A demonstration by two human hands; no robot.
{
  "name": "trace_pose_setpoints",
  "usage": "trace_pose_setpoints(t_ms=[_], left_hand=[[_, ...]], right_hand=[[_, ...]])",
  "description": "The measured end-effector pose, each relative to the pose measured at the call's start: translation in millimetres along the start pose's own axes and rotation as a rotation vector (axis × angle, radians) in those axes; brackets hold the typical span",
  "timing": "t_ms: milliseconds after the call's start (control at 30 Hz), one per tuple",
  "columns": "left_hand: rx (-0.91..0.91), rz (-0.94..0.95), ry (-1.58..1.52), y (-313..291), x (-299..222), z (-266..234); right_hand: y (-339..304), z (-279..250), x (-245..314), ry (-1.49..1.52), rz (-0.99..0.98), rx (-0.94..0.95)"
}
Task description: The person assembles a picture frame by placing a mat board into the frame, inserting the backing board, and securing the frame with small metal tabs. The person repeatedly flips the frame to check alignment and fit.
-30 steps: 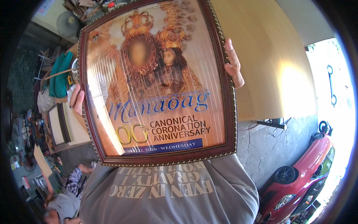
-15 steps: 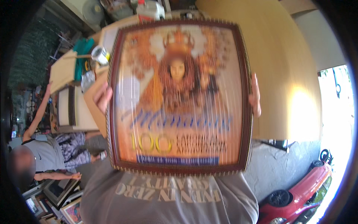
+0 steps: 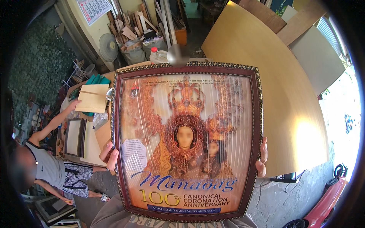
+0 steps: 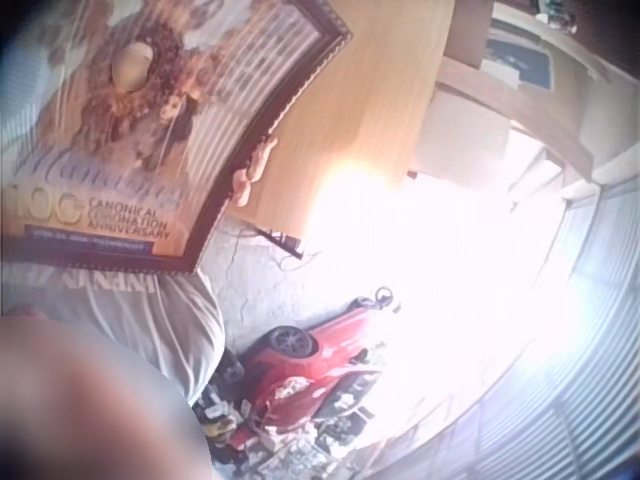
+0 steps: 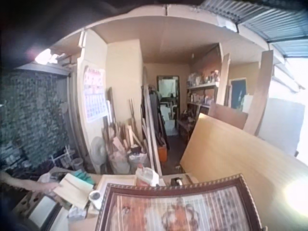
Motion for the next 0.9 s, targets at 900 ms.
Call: trace_pose_setpoints(t_ms=[900], left_hand=[[-0.245, 0.224, -0.171, -26.4, 14.4, -34.1]], right_hand=[[-98.5, 11.3, 25.4, -0.064, -0.098, 0.089]])
Point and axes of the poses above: each hand's wrist, its own y-axis towards the middle knuckle, its own z-axis out of the palm, x = y × z, the point moved 6 cm from there along y, towards the middle knuckle, and after that the axes turned 15 degrees about y, right-handed, at the moved point
